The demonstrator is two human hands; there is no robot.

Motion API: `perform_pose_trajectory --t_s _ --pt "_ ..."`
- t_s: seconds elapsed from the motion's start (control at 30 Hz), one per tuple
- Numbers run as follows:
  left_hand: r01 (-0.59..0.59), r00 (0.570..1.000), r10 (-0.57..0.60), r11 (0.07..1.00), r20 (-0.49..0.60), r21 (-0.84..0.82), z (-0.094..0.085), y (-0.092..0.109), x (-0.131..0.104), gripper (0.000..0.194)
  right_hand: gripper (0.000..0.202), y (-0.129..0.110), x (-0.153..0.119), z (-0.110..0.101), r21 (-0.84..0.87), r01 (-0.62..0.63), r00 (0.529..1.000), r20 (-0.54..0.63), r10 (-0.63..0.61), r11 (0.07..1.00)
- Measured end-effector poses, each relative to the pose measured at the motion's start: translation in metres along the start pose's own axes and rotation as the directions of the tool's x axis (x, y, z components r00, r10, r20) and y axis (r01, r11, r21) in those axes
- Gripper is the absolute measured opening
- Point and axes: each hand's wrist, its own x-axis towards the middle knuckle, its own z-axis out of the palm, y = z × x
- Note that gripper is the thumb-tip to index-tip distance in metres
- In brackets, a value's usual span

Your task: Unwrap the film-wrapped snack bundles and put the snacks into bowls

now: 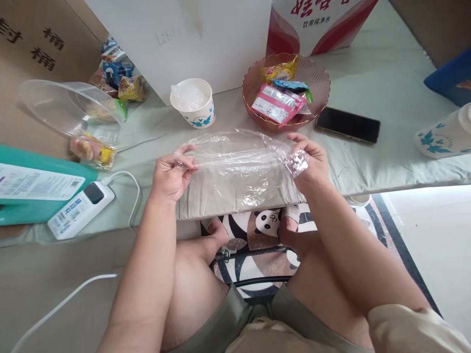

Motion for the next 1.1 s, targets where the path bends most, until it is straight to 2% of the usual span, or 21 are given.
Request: perform_pose_trajectory --t_s 0.1,0.2,0.33,0.43,0.57,0.67,0.77,0.87,0.93,0.97,1.03,1.1 --pt "0.002 1.0 -0.002 1.0 -0.02 -0.004 -0.002 -0.002 0.002 0.029 0.012 -0.001 0.001 -0.001 0.0 -0.027 0.999 0.026 0.027 1.0" --pt "-0.002 1.0 0.002 1.0 -0.022 0.002 -0.002 0.0 0.002 0.025 0.01 -0.003 0.002 0.0 -0.012 -0.087 0.996 -0.012 0.087 0.996" --pt "0.016 0.996 -0.013 0.999 -0.085 0.033 0.001 0.005 0.001 0.017 0.03 -0.005 0.004 0.0 -0.152 -0.114 0.992 -0.062 0.106 0.982" --pt "0.007 0.993 -0.006 1.0 -0.121 0.008 -0.001 0.007 0.002 0.007 0.039 -0.004 0.002 -0.002 -0.249 -0.088 0.996 -0.02 0.085 0.965" --pt "0.06 0.982 -0.064 0.998 -0.177 -0.029 -0.003 0.008 0.005 0.03 0.062 -0.002 -0.008 -0.003 -0.364 -0.016 0.994 0.093 0.054 0.931" --pt "0.1 0.974 -0.091 0.994 -0.205 0.035 -0.002 0.006 0.004 0.009 0.068 0.002 -0.01 -0.003 -0.418 -0.001 0.991 0.118 0.055 0.909" --pt "0.103 0.972 -0.082 0.991 -0.22 0.084 -0.001 0.003 0.004 0.034 0.068 0.007 -0.008 -0.005 -0.445 -0.001 0.996 0.079 0.04 0.896" --pt "0.098 0.959 -0.061 0.988 -0.278 0.123 0.0 0.0 0.006 0.04 0.066 0.009 -0.011 -0.008 -0.493 -0.01 0.994 0.086 0.06 0.87" --pt "0.096 0.946 -0.043 0.984 -0.323 0.148 -0.001 -0.001 0.008 0.039 0.062 0.004 -0.019 -0.01 -0.592 0.039 0.99 0.13 0.048 0.805" --pt "0.098 0.943 -0.042 0.983 -0.33 0.156 -0.001 -0.002 0.009 0.039 0.057 0.001 -0.023 -0.011 -0.659 0.093 0.99 0.144 0.004 0.746" --pt "0.109 0.955 -0.061 0.982 -0.289 0.155 0.0 -0.001 0.008 0.04 0.04 -0.008 -0.031 -0.011 -0.771 0.224 0.974 0.16 -0.159 0.597" --pt "0.12 0.975 -0.089 0.982 -0.203 0.144 0.002 0.001 0.005 0.04 0.026 -0.016 -0.034 -0.009 -0.802 0.337 0.929 0.199 -0.311 0.493"
